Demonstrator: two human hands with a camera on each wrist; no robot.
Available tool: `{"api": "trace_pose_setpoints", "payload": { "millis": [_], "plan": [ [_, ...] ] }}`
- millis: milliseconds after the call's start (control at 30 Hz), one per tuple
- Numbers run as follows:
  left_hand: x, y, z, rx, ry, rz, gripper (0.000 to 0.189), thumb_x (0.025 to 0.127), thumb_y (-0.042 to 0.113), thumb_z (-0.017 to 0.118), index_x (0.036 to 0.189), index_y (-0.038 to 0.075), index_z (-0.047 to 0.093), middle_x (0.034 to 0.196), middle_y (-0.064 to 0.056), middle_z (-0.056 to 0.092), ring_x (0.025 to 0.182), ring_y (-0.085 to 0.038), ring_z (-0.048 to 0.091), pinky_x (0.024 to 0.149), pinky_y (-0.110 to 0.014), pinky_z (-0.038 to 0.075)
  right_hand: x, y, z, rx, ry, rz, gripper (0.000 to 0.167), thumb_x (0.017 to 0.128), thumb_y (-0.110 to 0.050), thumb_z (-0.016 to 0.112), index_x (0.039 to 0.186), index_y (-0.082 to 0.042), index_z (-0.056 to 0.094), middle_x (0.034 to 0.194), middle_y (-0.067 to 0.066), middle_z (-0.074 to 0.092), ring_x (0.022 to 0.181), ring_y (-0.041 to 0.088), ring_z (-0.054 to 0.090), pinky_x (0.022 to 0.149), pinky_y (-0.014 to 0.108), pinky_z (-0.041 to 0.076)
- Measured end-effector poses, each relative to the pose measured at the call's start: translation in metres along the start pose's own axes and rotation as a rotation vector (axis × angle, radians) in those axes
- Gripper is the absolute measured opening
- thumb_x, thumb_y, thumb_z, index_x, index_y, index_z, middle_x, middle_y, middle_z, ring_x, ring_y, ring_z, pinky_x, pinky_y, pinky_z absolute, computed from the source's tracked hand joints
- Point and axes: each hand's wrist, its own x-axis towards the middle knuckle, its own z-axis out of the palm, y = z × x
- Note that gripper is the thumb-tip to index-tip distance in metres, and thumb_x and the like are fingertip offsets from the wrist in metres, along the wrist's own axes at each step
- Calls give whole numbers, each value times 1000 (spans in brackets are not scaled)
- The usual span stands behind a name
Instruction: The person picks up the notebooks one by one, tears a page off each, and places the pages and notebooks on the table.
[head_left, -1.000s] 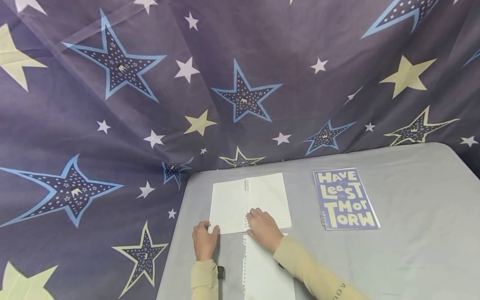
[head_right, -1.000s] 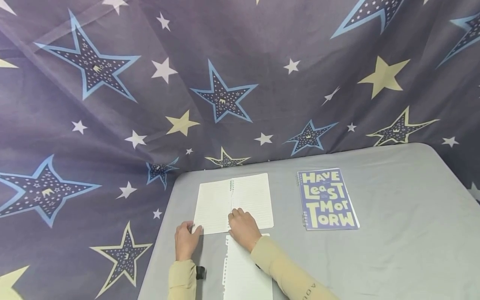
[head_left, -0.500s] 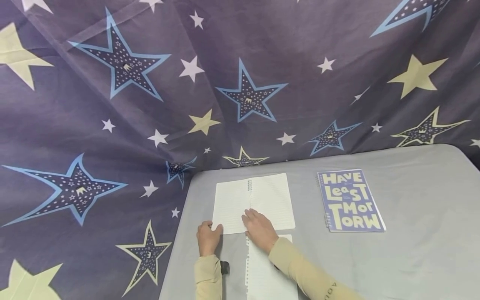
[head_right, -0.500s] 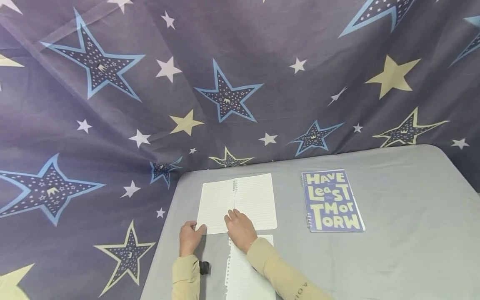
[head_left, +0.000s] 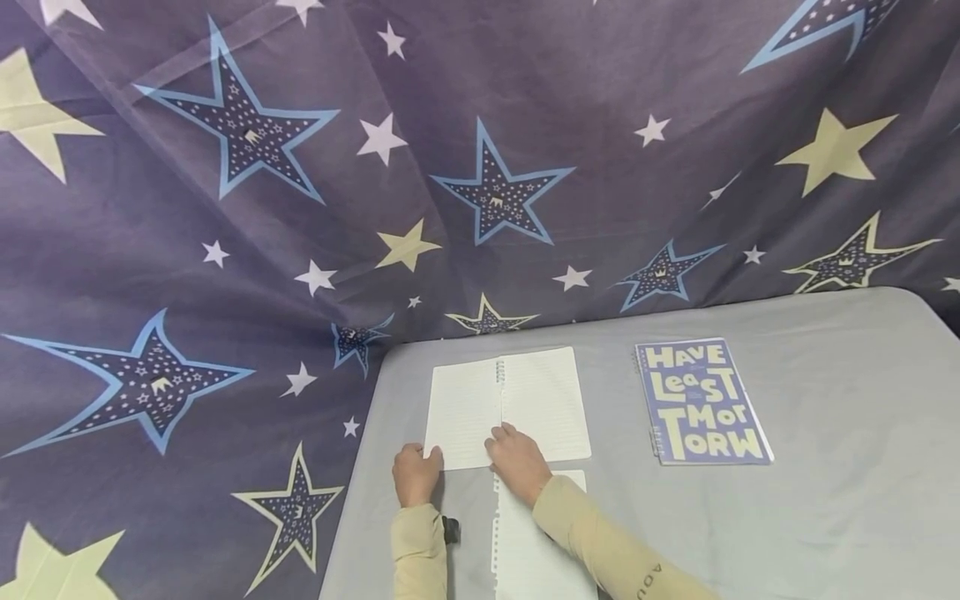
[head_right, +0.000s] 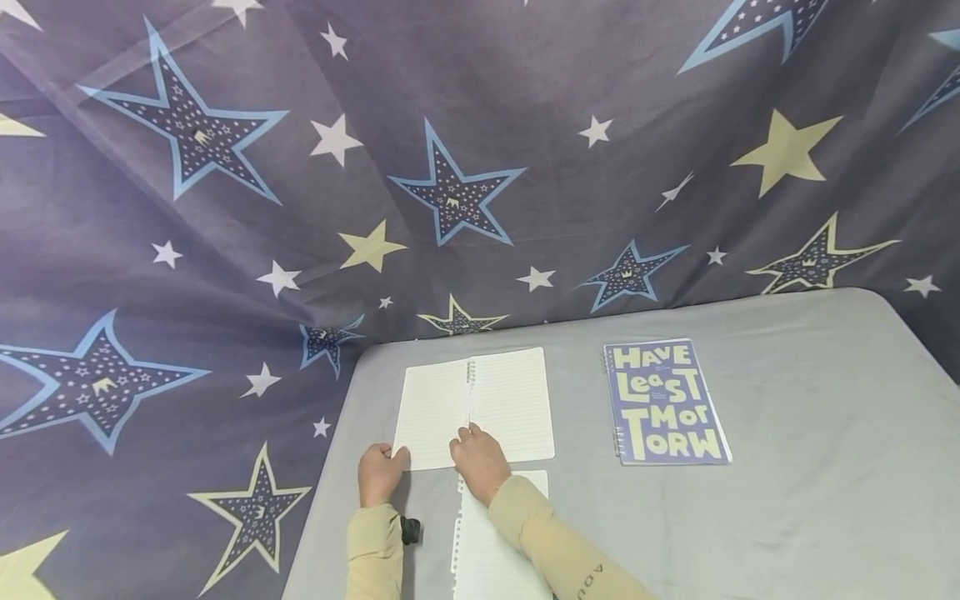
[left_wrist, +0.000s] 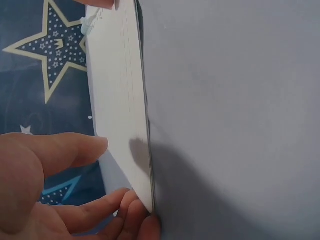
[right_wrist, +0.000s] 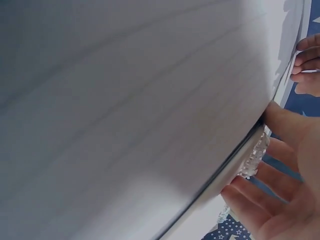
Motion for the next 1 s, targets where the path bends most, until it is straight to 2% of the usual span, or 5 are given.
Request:
{"api": "trace_pose_setpoints", "payload": {
  "millis": [267, 367, 633, 833, 1000],
  "plan": [
    [7, -1, -6, 2, -18, -40, 37, 90, 12, 61, 112, -18, 63, 112, -39, 62, 105, -54, 61, 87, -61, 55, 2, -4, 7, -140, 55, -80, 32, 79, -23, 79, 106, -7, 73, 109, 13, 71, 110, 28, 68, 95, 29, 57],
    [10, -1, -9, -7, -33, -62, 37, 91, 12, 59, 112, -17, 63, 112, -39, 63, 105, -53, 62, 87, -60, 55, 2, -5, 8, -158, 66, -96, 31, 81, -20, 78, 107, -6, 72, 109, 14, 70, 110, 29, 68, 94, 29, 57],
    [14, -6, -11, -56, -19, -53, 31, 89, 11, 61, 104, -14, 67, 96, -31, 68, 85, -40, 66, 74, -52, 58, 0, -4, 11, -90, 63, -87, 29, 87, -20, 73, 111, -4, 70, 116, 17, 68, 115, 33, 65, 93, 32, 58],
    [15, -7, -9, -112, -43, -30, 30, 92, 13, 61, 110, -11, 64, 94, -26, 70, 80, -32, 67, 70, -43, 57, -5, -1, 12, -20, 20, -16, 43, 84, -26, 76, 120, -5, 69, 127, 17, 66, 122, 34, 61, 96, 35, 57],
    [16, -4, -13, -163, -26, -25, 28, 92, 12, 59, 111, -8, 65, 91, -21, 71, 75, -26, 64, 64, -33, 54, -6, 0, 9, 18, 27, -2, 46, 82, -27, 76, 122, -6, 68, 128, 17, 65, 123, 34, 61, 98, 36, 56]
  ]
}}
